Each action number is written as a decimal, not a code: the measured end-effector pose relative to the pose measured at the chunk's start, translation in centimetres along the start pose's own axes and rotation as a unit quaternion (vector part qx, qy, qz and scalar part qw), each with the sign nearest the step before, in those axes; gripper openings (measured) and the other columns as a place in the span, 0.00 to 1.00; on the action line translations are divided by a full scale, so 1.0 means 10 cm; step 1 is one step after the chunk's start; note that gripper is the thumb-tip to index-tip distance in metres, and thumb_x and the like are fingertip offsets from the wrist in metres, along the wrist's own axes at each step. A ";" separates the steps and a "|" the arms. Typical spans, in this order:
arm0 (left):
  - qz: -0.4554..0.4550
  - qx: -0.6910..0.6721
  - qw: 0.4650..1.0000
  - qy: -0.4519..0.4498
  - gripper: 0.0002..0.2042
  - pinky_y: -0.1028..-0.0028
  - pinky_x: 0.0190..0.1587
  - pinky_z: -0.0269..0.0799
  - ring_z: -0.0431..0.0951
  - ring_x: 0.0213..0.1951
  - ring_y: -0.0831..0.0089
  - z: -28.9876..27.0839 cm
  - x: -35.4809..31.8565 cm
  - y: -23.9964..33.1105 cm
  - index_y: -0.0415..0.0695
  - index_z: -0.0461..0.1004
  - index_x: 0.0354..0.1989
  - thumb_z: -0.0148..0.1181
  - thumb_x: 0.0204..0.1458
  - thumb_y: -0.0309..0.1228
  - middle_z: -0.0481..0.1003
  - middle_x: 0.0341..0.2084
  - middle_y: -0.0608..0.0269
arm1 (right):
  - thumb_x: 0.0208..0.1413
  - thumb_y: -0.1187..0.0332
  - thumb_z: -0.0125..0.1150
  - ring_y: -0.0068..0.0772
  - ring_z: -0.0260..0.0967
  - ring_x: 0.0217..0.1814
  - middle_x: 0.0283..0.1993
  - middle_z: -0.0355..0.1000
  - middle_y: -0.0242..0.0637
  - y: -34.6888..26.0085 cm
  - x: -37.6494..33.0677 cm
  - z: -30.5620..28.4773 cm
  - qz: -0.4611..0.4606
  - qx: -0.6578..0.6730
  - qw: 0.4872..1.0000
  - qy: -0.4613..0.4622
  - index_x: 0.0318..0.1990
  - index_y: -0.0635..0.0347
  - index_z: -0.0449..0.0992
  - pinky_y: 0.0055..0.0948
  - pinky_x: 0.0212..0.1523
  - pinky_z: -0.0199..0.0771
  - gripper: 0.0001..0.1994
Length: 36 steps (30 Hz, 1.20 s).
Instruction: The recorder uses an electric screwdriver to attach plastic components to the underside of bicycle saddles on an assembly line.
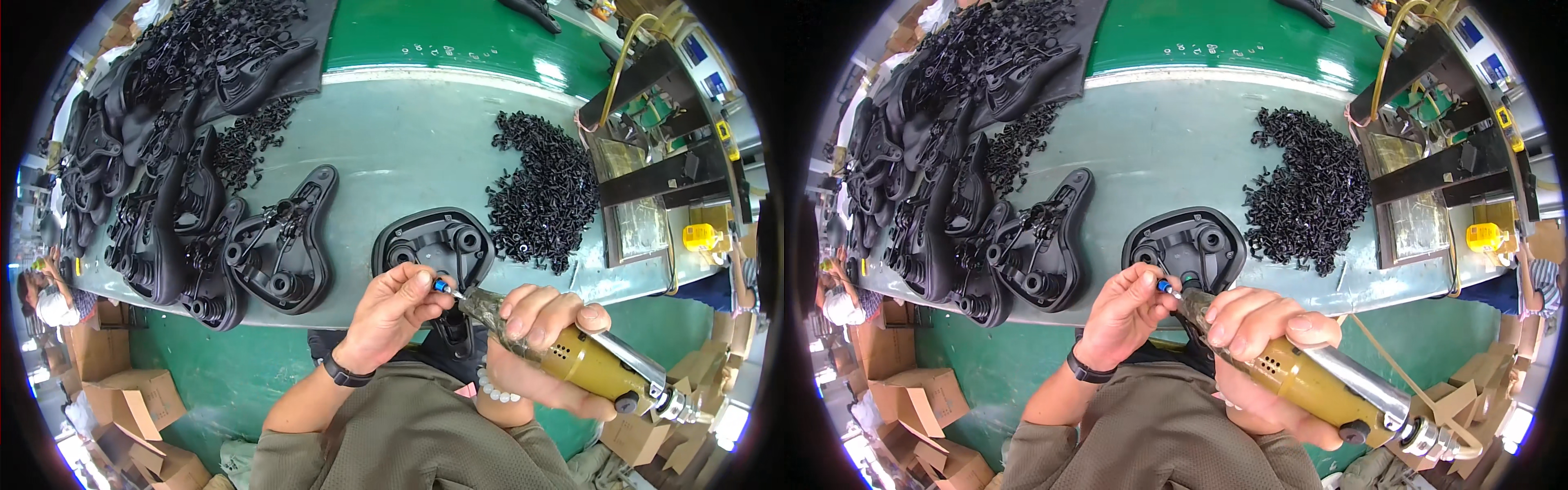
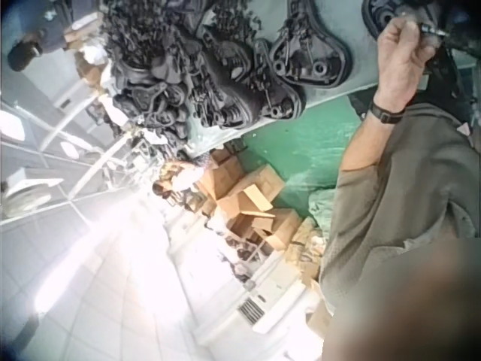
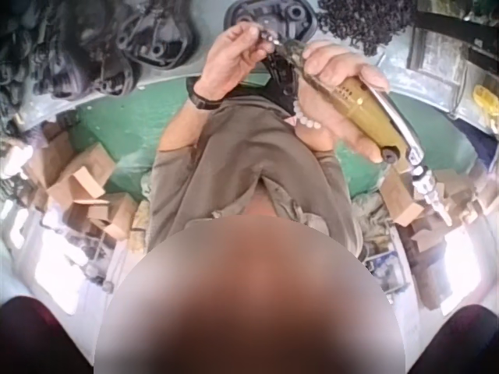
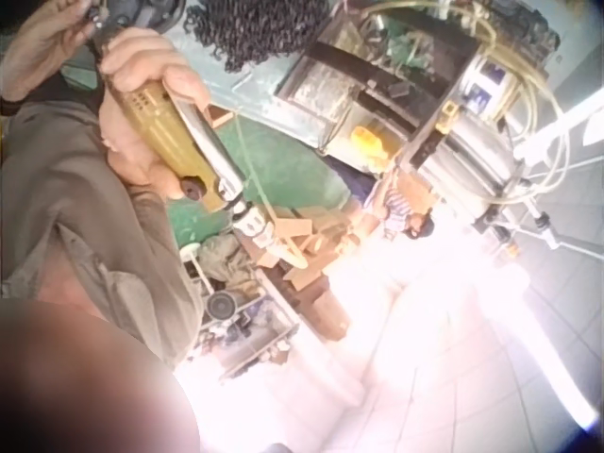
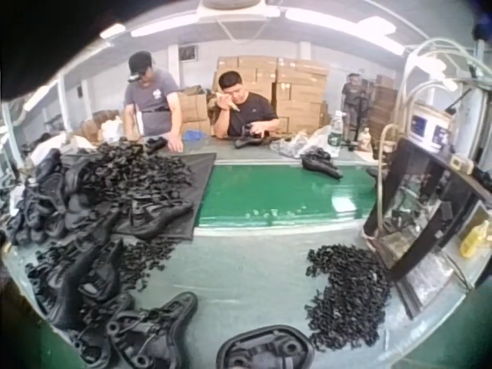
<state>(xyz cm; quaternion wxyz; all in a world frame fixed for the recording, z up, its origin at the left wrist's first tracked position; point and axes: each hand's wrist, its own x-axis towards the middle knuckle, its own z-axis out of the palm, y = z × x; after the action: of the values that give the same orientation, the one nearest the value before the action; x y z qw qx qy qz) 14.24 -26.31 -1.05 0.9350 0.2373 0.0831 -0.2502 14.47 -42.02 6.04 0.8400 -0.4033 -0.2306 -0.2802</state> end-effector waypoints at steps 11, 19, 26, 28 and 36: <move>0.199 0.827 0.493 -0.183 0.29 0.63 0.58 0.66 0.66 0.57 0.54 -0.04 1.00 0.56 0.44 0.71 0.54 0.70 0.39 0.33 0.68 0.54 0.53 | 0.44 0.26 0.54 0.41 0.70 0.35 0.37 0.70 0.43 0.09 0.19 -0.41 -0.007 -0.089 0.990 -0.109 0.57 0.63 0.63 0.42 0.41 0.71 0.47; 0.038 0.786 0.549 -0.281 0.26 0.62 0.57 0.66 0.67 0.57 0.57 -0.10 1.42 0.42 0.44 0.73 0.47 0.68 0.34 0.28 0.69 0.54 0.58 | 0.40 0.24 0.56 0.39 0.70 0.32 0.32 0.70 0.43 0.56 0.10 -0.51 0.055 -0.151 0.983 -0.091 0.50 0.66 0.68 0.37 0.37 0.73 0.48; 0.129 0.725 0.597 -0.318 0.24 0.61 0.51 0.69 0.70 0.49 0.56 -0.32 1.57 0.26 0.47 0.73 0.42 0.69 0.30 0.26 0.73 0.42 0.64 | 0.42 0.22 0.50 0.35 0.68 0.28 0.27 0.68 0.41 0.75 0.14 -0.62 0.152 -0.243 0.952 -0.102 0.40 0.64 0.67 0.32 0.32 0.72 0.45; 0.094 0.744 0.582 -0.313 0.24 0.61 0.49 0.69 0.71 0.47 0.55 -0.22 1.55 0.32 0.46 0.73 0.42 0.69 0.29 0.26 0.74 0.40 0.62 | 0.40 0.22 0.52 0.36 0.69 0.29 0.27 0.69 0.40 0.83 0.11 -0.69 0.204 -0.196 0.956 -0.073 0.43 0.64 0.68 0.33 0.33 0.72 0.46; 0.264 0.725 0.625 0.119 0.23 0.65 0.46 0.73 0.78 0.41 0.55 -0.11 2.04 0.85 0.37 0.75 0.40 0.69 0.33 0.33 0.78 0.38 0.47 | 0.40 0.17 0.40 0.34 0.65 0.27 0.26 0.66 0.34 0.17 0.51 -0.39 0.017 -0.022 1.000 0.003 0.51 0.57 0.70 0.35 0.33 0.67 0.50</move>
<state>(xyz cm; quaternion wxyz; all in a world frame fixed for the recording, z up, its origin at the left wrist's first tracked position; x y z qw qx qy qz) 36.05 -28.01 -4.12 0.4681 0.8780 -0.0806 0.0589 19.98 -45.76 6.01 0.8360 -0.4250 -0.2151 -0.2725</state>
